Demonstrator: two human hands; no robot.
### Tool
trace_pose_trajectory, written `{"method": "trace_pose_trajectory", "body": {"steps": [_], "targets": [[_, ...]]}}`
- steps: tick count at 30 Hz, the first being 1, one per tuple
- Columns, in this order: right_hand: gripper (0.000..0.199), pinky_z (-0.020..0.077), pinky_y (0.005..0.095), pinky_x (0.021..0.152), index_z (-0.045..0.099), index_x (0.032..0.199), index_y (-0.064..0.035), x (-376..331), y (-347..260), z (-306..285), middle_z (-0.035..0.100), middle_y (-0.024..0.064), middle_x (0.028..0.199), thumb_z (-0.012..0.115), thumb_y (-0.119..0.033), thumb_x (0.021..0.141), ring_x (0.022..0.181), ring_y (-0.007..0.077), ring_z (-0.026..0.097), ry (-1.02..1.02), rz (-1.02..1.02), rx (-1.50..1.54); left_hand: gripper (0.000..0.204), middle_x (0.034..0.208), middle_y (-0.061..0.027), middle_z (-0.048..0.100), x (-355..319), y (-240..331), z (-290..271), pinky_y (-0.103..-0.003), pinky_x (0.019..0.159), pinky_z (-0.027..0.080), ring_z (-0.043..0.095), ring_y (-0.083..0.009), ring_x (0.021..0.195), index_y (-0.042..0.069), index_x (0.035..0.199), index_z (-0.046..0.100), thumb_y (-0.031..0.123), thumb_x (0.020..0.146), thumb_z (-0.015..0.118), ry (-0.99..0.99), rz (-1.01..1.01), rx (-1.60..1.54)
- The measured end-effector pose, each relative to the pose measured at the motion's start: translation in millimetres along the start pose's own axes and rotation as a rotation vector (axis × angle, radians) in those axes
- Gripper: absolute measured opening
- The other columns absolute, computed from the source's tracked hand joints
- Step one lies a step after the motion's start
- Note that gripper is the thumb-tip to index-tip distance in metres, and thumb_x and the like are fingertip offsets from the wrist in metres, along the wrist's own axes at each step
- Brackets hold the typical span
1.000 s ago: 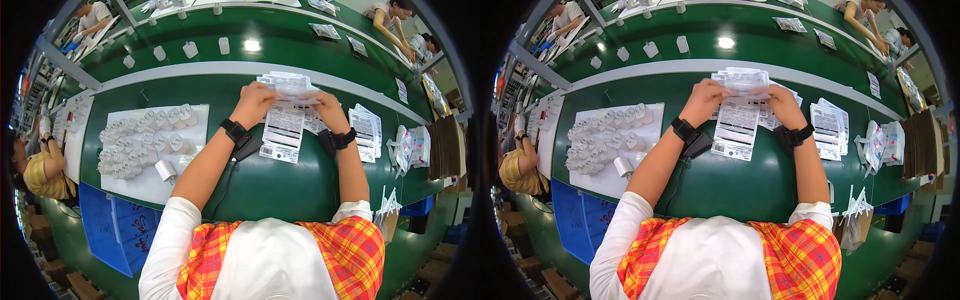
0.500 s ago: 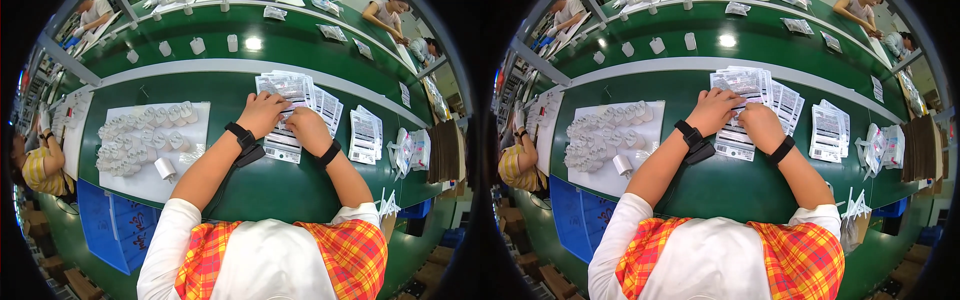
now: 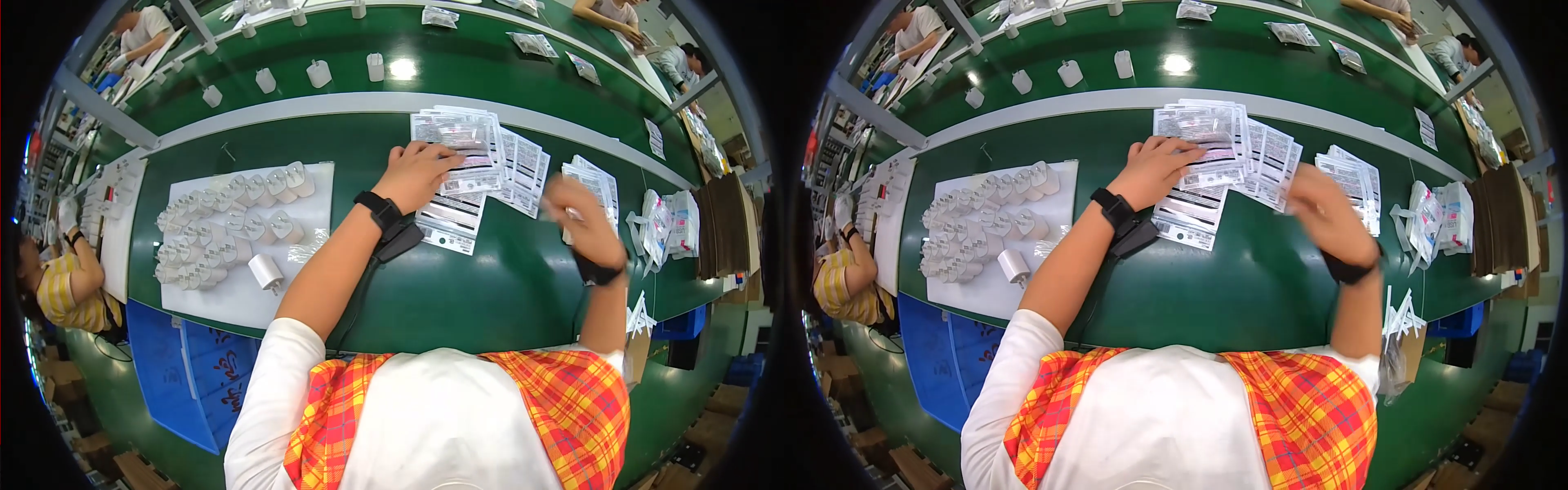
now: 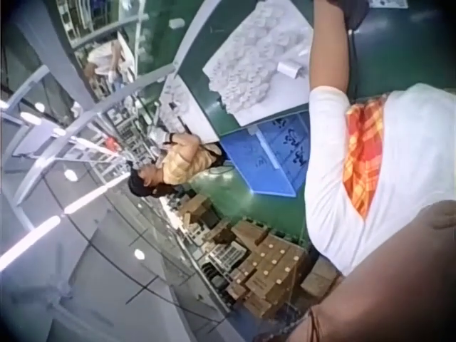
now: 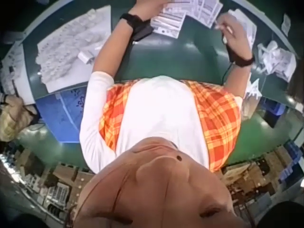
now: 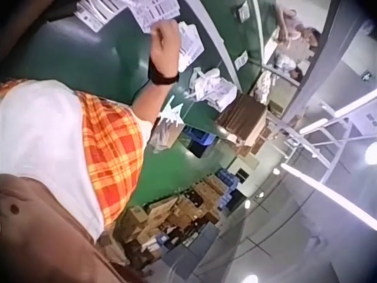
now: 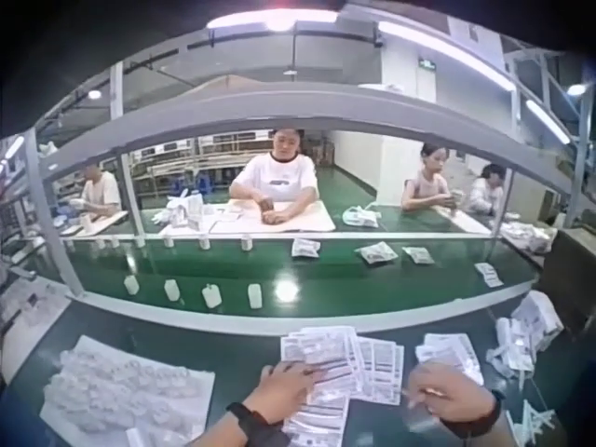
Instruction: The person picks up a white charger, places it inside a plastic bag, and seals the bag by hand before placing it onto a stack. This process is repeated multiple times throughout the video.
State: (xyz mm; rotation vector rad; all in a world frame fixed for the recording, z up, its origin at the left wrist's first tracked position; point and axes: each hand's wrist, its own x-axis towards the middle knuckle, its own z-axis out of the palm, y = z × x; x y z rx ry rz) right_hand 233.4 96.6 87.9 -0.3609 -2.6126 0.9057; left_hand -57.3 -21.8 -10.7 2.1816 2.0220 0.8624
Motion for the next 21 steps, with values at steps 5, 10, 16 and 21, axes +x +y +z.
{"method": "trace_pose_trajectory", "body": {"steps": [5, 10, 16, 21], "targets": [[0.020, 0.0415, 0.0242, 0.075, 0.054, 0.114, -0.0012, -245, -16, -76, 0.050, 0.0018, 0.092, 0.054, -0.007, 0.095, 0.081, 0.0102, 0.048, 0.826, 0.610, 0.017, 0.041, 0.120, 0.0015, 0.061, 11, 14, -16, -0.042, 0.098, 0.029, 0.049, -0.0214, 0.113, 0.019, 0.122, 0.064, 0.024, 0.082, 0.066, -0.046, -0.039, -0.056], [0.032, 0.0443, 0.0324, 0.085, 0.053, 0.120, 0.0007, -358, -6, -71, 0.055, 0.0117, 0.105, 0.058, -0.011, 0.091, 0.093, 0.0220, 0.056, 0.509, 1.163, -0.389, 0.031, 0.108, 0.0015, 0.064, 16, 15, -10, -0.044, 0.092, 0.031, 0.051, -0.0242, 0.104, 0.013, 0.106, 0.069, 0.025, 0.078, 0.069, 0.020, -0.066, -0.022], [0.039, 0.0389, 0.0372, 0.101, 0.053, 0.126, 0.0005, -135, -58, -42, 0.057, 0.0184, 0.123, 0.059, -0.010, 0.089, 0.117, 0.0322, 0.053, 0.422, 0.624, -0.572, 0.026, 0.104, -0.0002, 0.062, 16, 21, -7, -0.040, 0.091, 0.032, 0.051, -0.0229, 0.103, 0.018, 0.102, 0.070, 0.023, 0.077, 0.070, 0.038, -0.053, 0.159], [0.038, 0.0470, 0.0330, 0.085, 0.061, 0.114, 0.0000, 64, -28, 13, 0.064, 0.0143, 0.104, 0.068, -0.023, 0.085, 0.098, 0.0268, 0.061, 0.020, 0.331, -0.062, 0.030, 0.103, -0.0017, 0.056, 4, 18, -23, -0.039, 0.091, 0.032, 0.048, -0.0233, 0.104, 0.024, 0.108, 0.070, 0.028, 0.078, 0.072, 0.016, -0.186, 0.201]]}}
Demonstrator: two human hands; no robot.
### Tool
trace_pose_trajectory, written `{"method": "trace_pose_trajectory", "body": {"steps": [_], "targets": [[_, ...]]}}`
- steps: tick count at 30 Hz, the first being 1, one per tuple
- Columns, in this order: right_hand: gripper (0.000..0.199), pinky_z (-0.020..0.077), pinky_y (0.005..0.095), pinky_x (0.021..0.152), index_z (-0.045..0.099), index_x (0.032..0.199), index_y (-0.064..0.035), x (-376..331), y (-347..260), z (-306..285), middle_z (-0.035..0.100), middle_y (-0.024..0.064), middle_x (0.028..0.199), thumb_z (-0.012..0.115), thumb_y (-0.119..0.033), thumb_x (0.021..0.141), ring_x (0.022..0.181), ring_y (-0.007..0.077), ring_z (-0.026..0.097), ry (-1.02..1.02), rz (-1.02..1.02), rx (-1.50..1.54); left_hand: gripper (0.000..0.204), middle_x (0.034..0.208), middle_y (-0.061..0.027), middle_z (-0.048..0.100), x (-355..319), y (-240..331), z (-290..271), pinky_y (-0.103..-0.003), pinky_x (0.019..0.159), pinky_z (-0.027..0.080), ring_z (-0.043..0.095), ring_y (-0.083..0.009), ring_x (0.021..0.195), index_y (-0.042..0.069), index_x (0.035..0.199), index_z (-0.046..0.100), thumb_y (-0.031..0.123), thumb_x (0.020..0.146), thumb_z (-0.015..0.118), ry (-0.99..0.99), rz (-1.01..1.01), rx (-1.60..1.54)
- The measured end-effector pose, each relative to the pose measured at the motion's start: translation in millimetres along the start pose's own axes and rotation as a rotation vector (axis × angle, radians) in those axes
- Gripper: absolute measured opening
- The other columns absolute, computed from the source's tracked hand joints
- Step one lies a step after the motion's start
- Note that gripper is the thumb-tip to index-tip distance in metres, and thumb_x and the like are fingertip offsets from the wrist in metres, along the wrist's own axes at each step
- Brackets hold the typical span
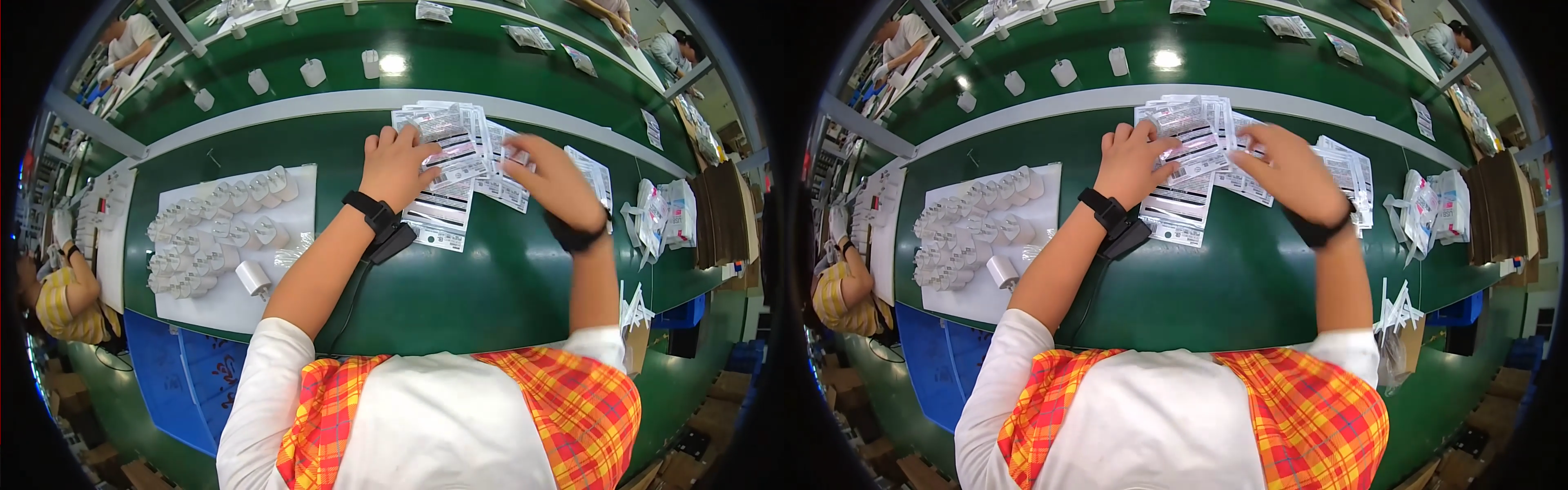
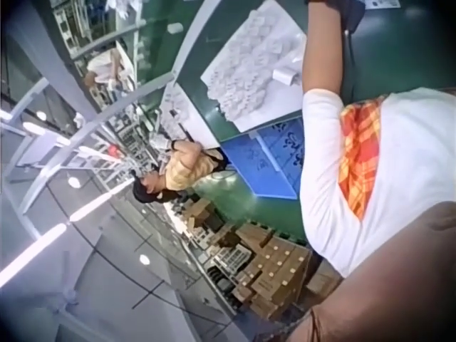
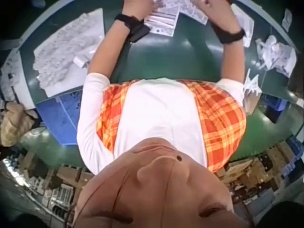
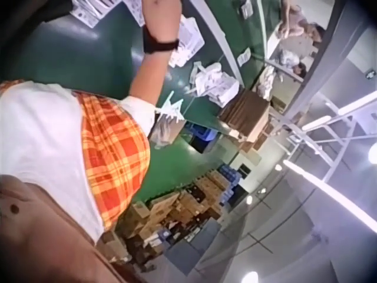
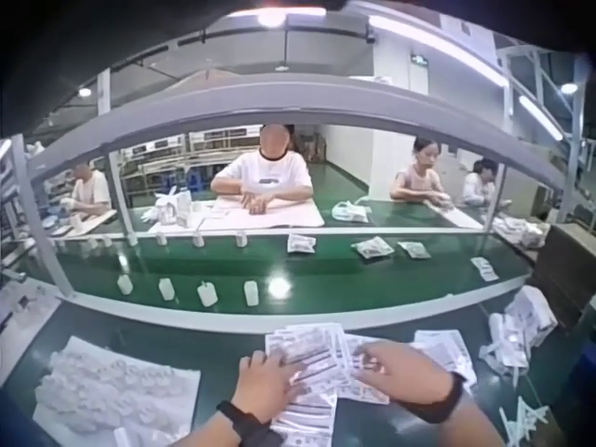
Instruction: The person picks up a white charger, places it inside a plastic bag, and seals the bag by hand before placing it onto a stack. This process is repeated multiple times throughout the video.
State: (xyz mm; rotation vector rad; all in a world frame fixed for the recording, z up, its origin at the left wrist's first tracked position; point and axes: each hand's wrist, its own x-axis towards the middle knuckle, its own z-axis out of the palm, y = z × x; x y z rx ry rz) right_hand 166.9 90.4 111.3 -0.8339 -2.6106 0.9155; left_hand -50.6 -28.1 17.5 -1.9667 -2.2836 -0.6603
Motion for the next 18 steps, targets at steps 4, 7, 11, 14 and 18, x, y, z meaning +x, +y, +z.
{"method": "trace_pose_trajectory", "body": {"steps": [4, 7, 11, 14, 18], "targets": [[0.040, 0.0489, 0.0353, 0.072, 0.060, 0.100, 0.0019, 72, 43, 63, 0.065, 0.0203, 0.098, 0.073, -0.030, 0.080, 0.083, 0.0303, 0.062, 0.113, -0.076, -0.376, 0.033, 0.103, -0.0029, 0.053, 3, 4, 5, -0.041, 0.087, 0.033, 0.047, -0.0252, 0.101, 0.025, 0.109, 0.069, 0.031, 0.077, 0.074, 0.020, 0.054, -0.070], [0.039, 0.0493, 0.0376, 0.070, 0.060, 0.097, 0.0013, 99, 53, 58, 0.066, 0.0190, 0.090, 0.073, -0.031, 0.079, 0.078, 0.0315, 0.063, -0.091, -0.045, -0.298, 0.035, 0.105, -0.0036, 0.054, 1, -2, 8, -0.041, 0.088, 0.033, 0.047, -0.0256, 0.103, 0.024, 0.112, 0.068, 0.032, 0.078, 0.073, 0.049, 0.062, -0.082], [0.036, 0.0504, 0.0436, 0.076, 0.060, 0.097, 0.0005, 124, 96, 28, 0.066, 0.0179, 0.080, 0.072, -0.028, 0.079, 0.083, 0.0373, 0.064, -0.003, 0.003, -0.201, 0.041, 0.112, -0.0054, 0.054, 2, -3, 9, -0.043, 0.093, 0.032, 0.046, -0.0270, 0.109, 0.023, 0.119, 0.065, 0.035, 0.080, 0.071, 0.065, 0.134, -0.146], [0.032, 0.0497, 0.0426, 0.077, 0.061, 0.100, 0.0005, 125, 123, 7, 0.066, 0.0178, 0.089, 0.070, -0.023, 0.080, 0.087, 0.0368, 0.062, 0.356, 0.144, -0.230, 0.042, 0.116, -0.0059, 0.054, 1, 2, 10, -0.043, 0.094, 0.033, 0.046, -0.0276, 0.111, 0.021, 0.120, 0.064, 0.035, 0.082, 0.069, 0.078, 0.149, -0.151], [0.037, 0.0454, 0.0427, 0.090, 0.058, 0.111, -0.0003, 71, 63, 24, 0.061, 0.0177, 0.109, 0.069, -0.020, 0.082, 0.100, 0.0371, 0.057, 0.326, -0.321, -0.361, 0.034, 0.115, -0.0068, 0.056, 6, 0, 11, -0.043, 0.091, 0.036, 0.048, -0.0283, 0.109, 0.013, 0.114, 0.064, 0.029, 0.084, 0.066, 0.123, 0.087, -0.087]]}}
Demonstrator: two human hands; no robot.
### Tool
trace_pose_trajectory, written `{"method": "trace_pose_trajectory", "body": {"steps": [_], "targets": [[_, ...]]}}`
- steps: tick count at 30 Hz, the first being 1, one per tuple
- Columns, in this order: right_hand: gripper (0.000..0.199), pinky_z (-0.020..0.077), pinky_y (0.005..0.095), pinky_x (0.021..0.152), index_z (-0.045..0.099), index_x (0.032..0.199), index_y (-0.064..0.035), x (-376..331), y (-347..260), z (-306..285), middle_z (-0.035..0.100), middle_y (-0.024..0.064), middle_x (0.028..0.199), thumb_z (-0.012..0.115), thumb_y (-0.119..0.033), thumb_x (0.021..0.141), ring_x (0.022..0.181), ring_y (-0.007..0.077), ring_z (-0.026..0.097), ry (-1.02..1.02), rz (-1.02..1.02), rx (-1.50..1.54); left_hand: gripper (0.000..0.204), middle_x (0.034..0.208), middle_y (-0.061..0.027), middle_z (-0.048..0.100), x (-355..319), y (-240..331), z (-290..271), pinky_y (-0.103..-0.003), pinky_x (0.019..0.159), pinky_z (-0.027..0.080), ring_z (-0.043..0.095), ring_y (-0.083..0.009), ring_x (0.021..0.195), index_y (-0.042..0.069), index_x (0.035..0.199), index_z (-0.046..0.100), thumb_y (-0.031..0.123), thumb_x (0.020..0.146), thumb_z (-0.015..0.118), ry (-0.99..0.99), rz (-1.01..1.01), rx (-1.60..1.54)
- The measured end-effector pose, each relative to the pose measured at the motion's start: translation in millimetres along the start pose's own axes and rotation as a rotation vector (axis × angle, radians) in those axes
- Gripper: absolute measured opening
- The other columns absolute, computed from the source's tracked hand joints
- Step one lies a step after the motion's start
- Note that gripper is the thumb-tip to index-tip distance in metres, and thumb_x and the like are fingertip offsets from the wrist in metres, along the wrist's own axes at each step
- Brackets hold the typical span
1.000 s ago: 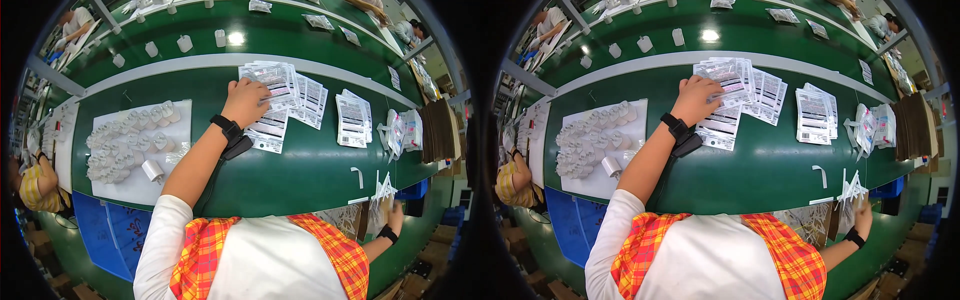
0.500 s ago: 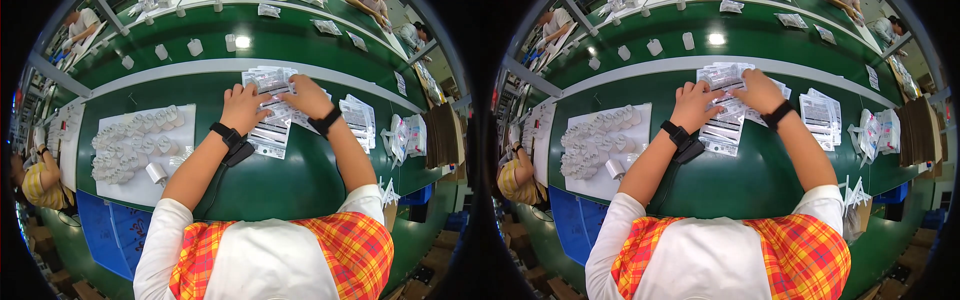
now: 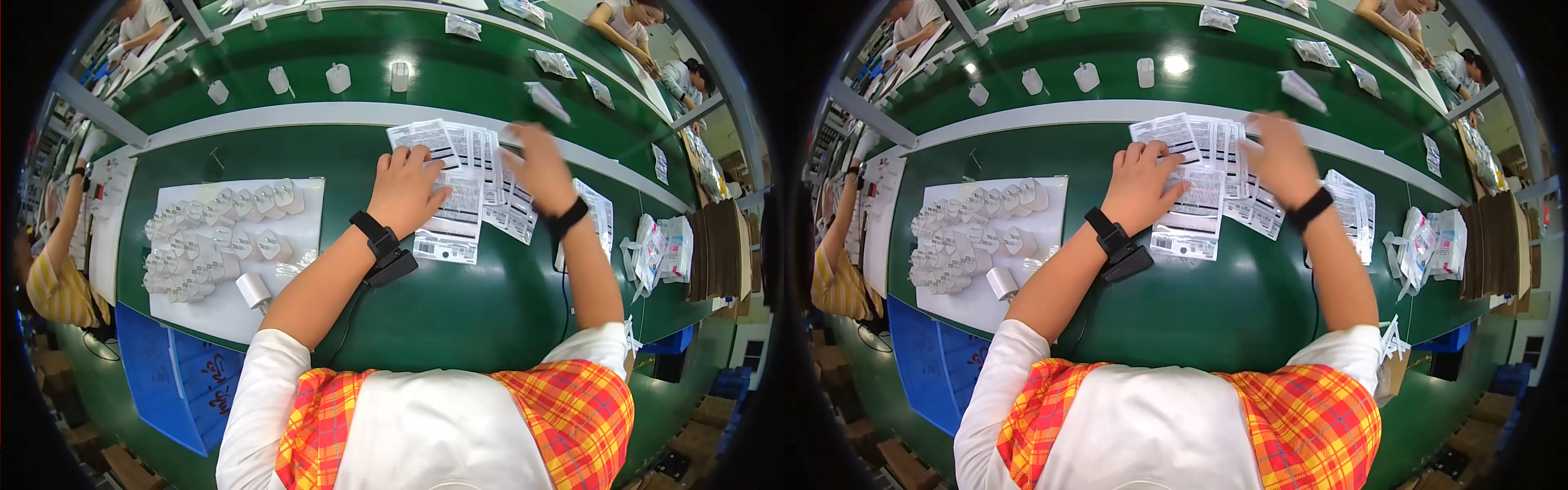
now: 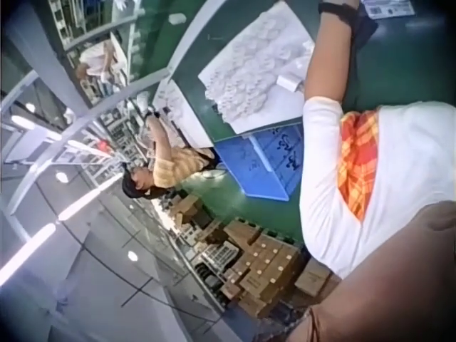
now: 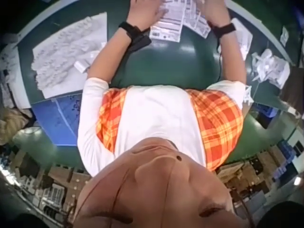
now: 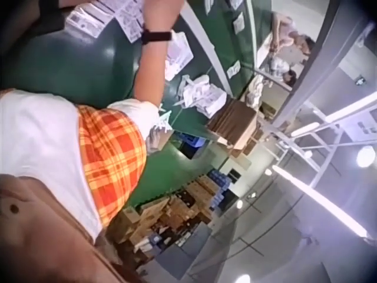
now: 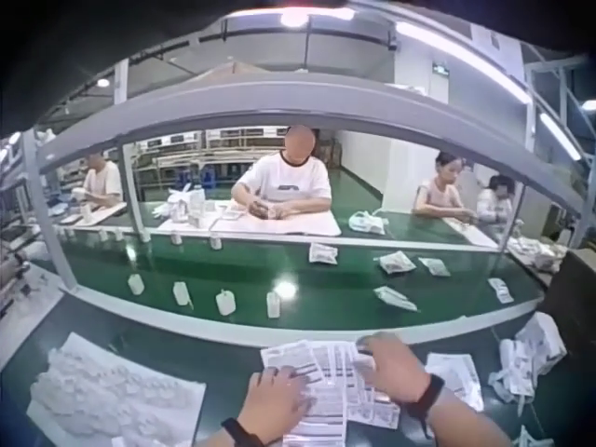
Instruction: The person picks up a white charger, places it inside a plastic bag, and seals the bag by hand before placing it onto a stack. This process is repeated multiple times throughout the video.
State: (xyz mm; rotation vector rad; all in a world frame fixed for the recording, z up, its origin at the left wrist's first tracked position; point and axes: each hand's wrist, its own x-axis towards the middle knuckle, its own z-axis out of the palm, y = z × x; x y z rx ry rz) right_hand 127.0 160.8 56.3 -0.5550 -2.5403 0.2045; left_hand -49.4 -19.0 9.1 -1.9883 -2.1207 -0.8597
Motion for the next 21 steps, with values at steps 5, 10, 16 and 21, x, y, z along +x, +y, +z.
{"method": "trace_pose_trajectory", "body": {"steps": [5, 10, 16, 21], "targets": [[0.034, 0.0463, 0.0423, 0.087, 0.059, 0.109, -0.0016, -57, -98, 3, 0.060, 0.0158, 0.102, 0.070, -0.013, 0.079, 0.097, 0.0356, 0.057, -0.475, -0.070, 0.189, 0.026, 0.112, -0.0116, 0.059, 5, -18, 12, -0.041, 0.091, 0.041, 0.053, -0.0315, 0.106, 0.006, 0.111, 0.062, 0.020, 0.091, 0.056, -0.045, 0.037, -0.237], [0.023, 0.0463, 0.0424, 0.083, 0.062, 0.099, -0.0022, -66, -91, -11, 0.060, 0.0144, 0.093, 0.067, -0.004, 0.077, 0.093, 0.0344, 0.057, -0.458, -0.063, 0.163, 0.022, 0.106, -0.0149, 0.061, 9, -6, 5, -0.042, 0.089, 0.044, 0.056, -0.0348, 0.099, 0.003, 0.110, 0.060, 0.012, 0.093, 0.050, -0.070, -0.024, -0.486], [0.019, 0.0463, 0.0425, 0.081, 0.063, 0.093, -0.0026, -10, -92, -59, 0.061, 0.0131, 0.091, 0.065, 0.000, 0.074, 0.091, 0.0342, 0.057, -0.081, -0.130, 0.089, 0.024, 0.106, -0.0160, 0.063, 11, -17, -9, -0.043, 0.090, 0.044, 0.056, -0.0363, 0.101, 0.002, 0.113, 0.060, 0.010, 0.092, 0.049, 0.398, -0.098, -0.436], [0.028, 0.0469, 0.0418, 0.084, 0.060, 0.101, 0.0000, -4, -65, 18, 0.061, 0.0158, 0.091, 0.064, -0.003, 0.073, 0.093, 0.0359, 0.057, -0.298, -0.238, 0.068, 0.025, 0.107, -0.0179, 0.064, 12, -12, -13, -0.044, 0.090, 0.044, 0.058, -0.0382, 0.097, 0.000, 0.112, 0.059, 0.007, 0.090, 0.048, 0.206, -0.107, -0.300]]}}
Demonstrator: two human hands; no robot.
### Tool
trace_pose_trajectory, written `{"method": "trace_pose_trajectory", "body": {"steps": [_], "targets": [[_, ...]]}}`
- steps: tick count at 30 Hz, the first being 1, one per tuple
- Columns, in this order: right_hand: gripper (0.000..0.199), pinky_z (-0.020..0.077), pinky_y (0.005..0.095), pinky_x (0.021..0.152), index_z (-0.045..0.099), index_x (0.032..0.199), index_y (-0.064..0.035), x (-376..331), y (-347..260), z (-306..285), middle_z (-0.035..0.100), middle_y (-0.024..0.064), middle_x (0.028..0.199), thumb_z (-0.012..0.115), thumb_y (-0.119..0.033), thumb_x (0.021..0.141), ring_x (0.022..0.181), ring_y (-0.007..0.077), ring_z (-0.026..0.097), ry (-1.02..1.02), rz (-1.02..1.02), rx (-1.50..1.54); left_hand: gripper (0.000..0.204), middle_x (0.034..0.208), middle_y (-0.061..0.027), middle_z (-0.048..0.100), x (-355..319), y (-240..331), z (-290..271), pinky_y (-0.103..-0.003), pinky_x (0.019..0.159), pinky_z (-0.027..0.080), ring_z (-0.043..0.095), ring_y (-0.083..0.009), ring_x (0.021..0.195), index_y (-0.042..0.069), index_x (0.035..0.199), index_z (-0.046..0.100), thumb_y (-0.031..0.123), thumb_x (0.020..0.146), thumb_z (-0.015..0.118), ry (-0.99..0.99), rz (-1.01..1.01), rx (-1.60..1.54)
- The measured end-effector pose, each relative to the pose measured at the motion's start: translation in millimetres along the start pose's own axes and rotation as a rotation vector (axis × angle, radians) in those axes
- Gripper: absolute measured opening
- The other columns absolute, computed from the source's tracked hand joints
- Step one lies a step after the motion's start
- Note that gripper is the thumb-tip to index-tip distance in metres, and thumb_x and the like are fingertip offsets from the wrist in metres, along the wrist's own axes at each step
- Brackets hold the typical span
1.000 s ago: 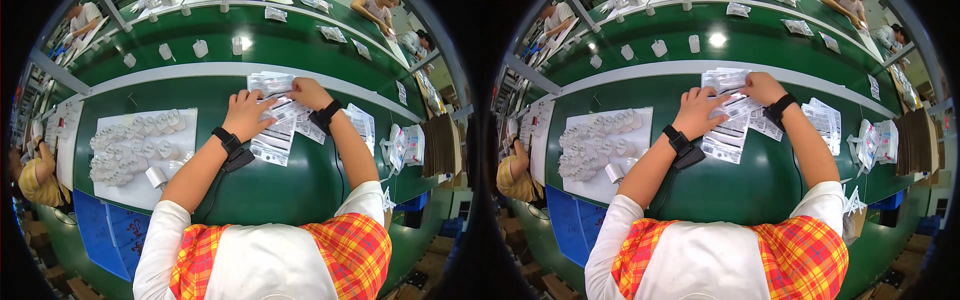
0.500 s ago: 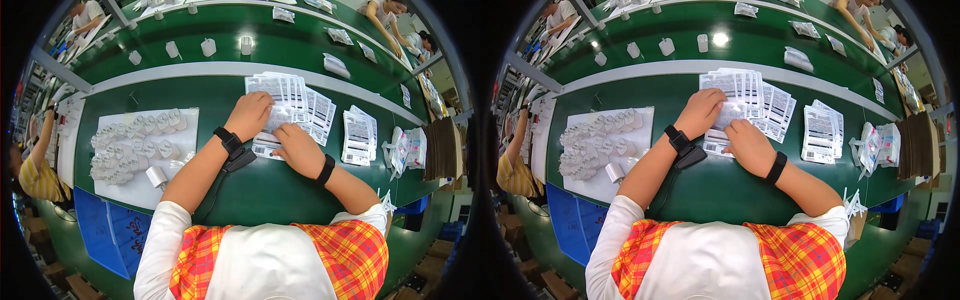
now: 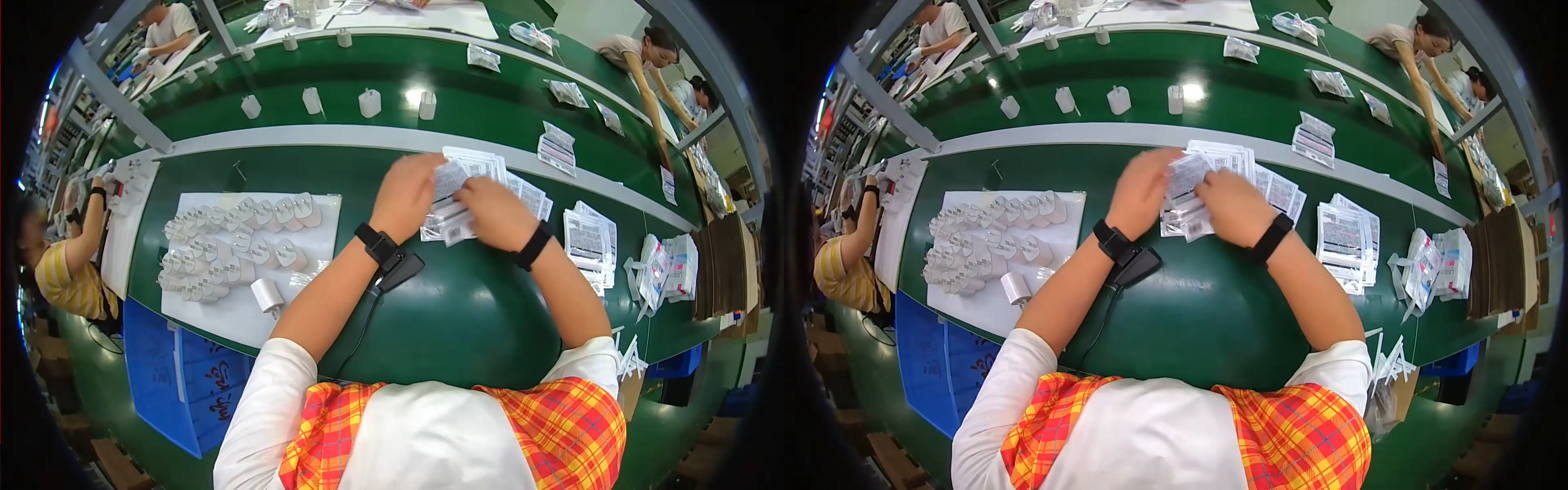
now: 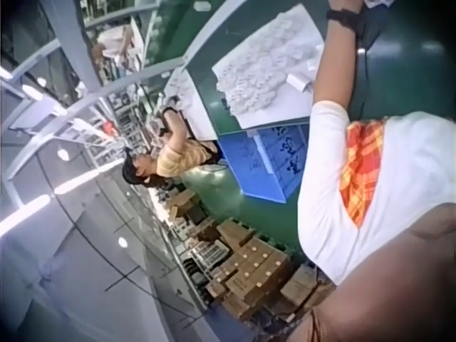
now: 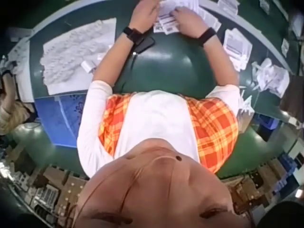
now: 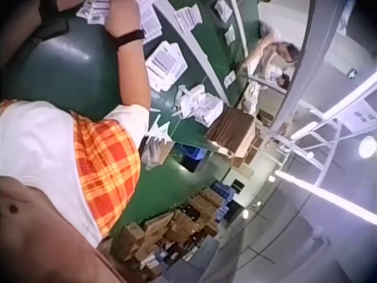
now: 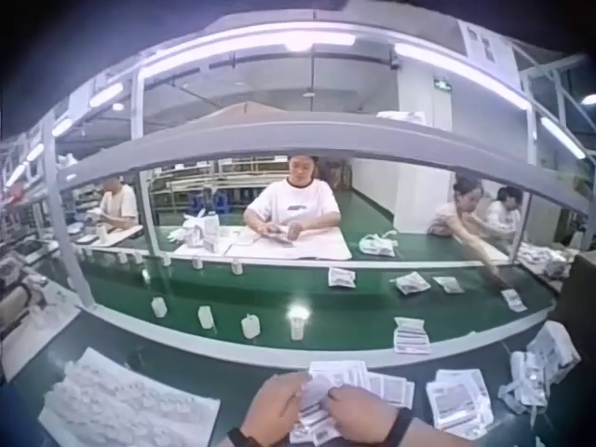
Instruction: The person picks up a white charger, places it inside a plastic bag, and seals the bag by hand before placing it onto a stack. This process is repeated multiple times throughout the video.
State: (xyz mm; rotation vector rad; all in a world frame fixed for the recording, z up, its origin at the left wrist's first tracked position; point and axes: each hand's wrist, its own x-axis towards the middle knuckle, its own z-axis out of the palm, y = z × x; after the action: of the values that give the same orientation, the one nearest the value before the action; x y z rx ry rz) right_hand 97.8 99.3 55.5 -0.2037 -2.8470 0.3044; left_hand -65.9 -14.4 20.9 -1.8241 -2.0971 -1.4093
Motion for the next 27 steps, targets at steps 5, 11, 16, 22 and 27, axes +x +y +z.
{"method": "trace_pose_trajectory", "body": {"steps": [5, 11, 16, 22, 27], "targets": [[0.037, 0.0465, 0.0433, 0.087, 0.056, 0.106, 0.0029, 21, -4, 25, 0.059, 0.0190, 0.100, 0.060, -0.007, 0.071, 0.099, 0.0373, 0.056, -0.036, -0.086, 0.096, 0.031, 0.114, -0.0188, 0.063, -9, -6, 12, -0.044, 0.091, 0.046, 0.060, -0.0380, 0.102, 0.002, 0.117, 0.059, 0.003, 0.088, 0.049, -0.205, -0.095, -0.062], [0.031, 0.0473, 0.0439, 0.084, 0.058, 0.101, -0.0001, 26, -1, 30, 0.059, 0.0194, 0.101, 0.059, -0.008, 0.071, 0.097, 0.0357, 0.057, -0.368, -0.021, 0.199, 0.044, 0.128, -0.0167, 0.058, -4, -27, 12, -0.037, 0.096, 0.046, 0.057, -0.0322, 0.115, 0.008, 0.133, 0.053, 0.004, 0.090, 0.048, -0.400, -0.242, -0.193], [0.027, 0.0491, 0.0431, 0.079, 0.059, 0.100, -0.0026, -15, 6, 9, 0.062, 0.0158, 0.091, 0.059, -0.011, 0.074, 0.086, 0.0335, 0.060, -0.397, -0.276, 0.277, 0.048, 0.144, -0.0117, 0.046, -17, -33, 16, -0.047, 0.108, 0.034, 0.043, -0.0298, 0.133, 0.013, 0.135, 0.054, 0.020, 0.088, 0.057, -0.386, 0.043, 0.134], [0.033, 0.0504, 0.0368, 0.078, 0.061, 0.108, -0.0056, 40, 29, -47, 0.064, 0.0114, 0.091, 0.067, -0.021, 0.079, 0.081, 0.0274, 0.062, -0.392, 0.021, 0.454, 0.056, 0.146, -0.0083, 0.043, -19, -7, 4, -0.055, 0.107, 0.028, 0.036, -0.0284, 0.136, 0.013, 0.131, 0.056, 0.034, 0.080, 0.064, -0.318, 0.061, 0.332], [0.067, 0.0491, 0.0339, 0.081, 0.045, 0.125, -0.0039, 144, 113, 19, 0.060, 0.0147, 0.102, 0.078, -0.034, 0.075, 0.090, 0.0254, 0.060, 0.168, 0.641, 0.427, 0.054, 0.120, -0.0080, 0.057, -7, 3, 12, -0.046, 0.095, 0.035, 0.051, -0.0270, 0.112, 0.009, 0.124, 0.058, 0.029, 0.074, 0.066, -0.387, 0.035, 0.321]]}}
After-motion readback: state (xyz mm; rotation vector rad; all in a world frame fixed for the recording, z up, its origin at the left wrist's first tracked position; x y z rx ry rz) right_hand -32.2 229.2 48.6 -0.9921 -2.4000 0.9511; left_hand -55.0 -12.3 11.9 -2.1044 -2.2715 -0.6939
